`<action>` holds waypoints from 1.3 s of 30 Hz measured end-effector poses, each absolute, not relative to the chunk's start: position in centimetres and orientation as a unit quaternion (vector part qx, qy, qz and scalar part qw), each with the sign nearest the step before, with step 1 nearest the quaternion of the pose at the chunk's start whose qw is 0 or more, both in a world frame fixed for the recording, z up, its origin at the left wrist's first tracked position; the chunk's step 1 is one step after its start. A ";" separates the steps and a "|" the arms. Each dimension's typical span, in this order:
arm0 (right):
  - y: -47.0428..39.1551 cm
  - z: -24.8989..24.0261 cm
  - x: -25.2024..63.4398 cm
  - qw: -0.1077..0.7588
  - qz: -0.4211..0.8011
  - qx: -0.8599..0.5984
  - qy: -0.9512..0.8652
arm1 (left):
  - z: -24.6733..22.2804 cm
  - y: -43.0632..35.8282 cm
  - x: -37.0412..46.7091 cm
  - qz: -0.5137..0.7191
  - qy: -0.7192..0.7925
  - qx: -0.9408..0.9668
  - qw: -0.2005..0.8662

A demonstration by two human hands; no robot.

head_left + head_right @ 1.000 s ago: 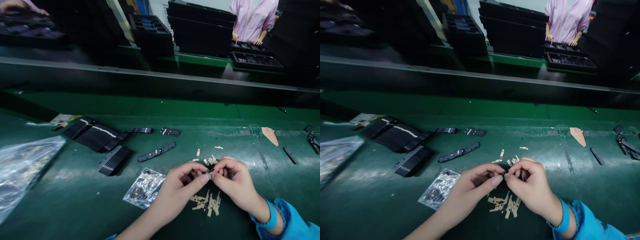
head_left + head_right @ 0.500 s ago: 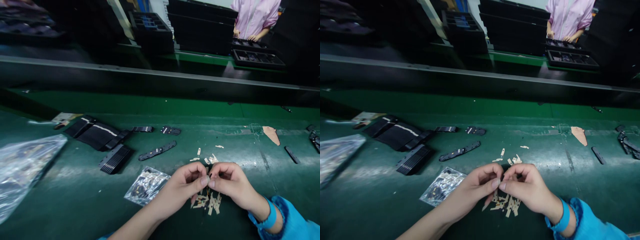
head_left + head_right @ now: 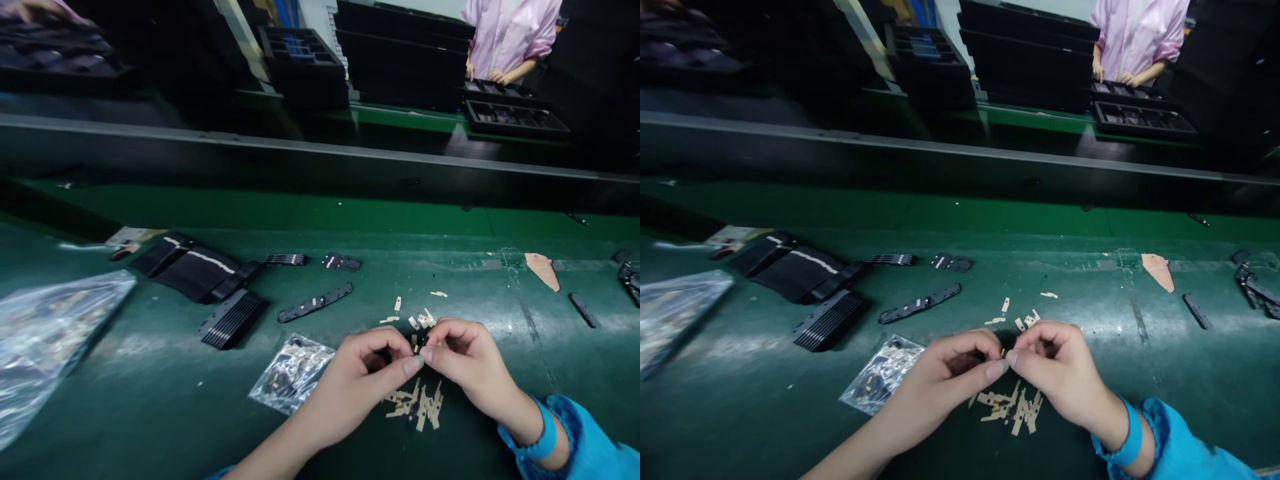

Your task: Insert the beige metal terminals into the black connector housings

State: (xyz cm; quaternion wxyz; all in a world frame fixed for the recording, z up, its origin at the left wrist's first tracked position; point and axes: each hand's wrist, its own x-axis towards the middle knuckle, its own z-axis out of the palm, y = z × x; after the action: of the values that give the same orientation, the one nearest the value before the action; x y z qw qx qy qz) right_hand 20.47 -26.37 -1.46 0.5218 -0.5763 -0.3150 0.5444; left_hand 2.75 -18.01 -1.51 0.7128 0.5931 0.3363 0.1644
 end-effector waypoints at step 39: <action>-26.2 -1.5 20.2 0.510 0.553 -0.595 -0.285 | -1.5 -17.6 3.2 0.133 0.364 0.545 0.743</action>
State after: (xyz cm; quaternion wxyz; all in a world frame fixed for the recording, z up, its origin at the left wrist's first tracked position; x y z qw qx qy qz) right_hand 20.15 -26.17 -1.50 0.5098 -0.5948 -0.2845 0.5526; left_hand 3.16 -17.61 -1.48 0.7433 0.5453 0.3638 0.1335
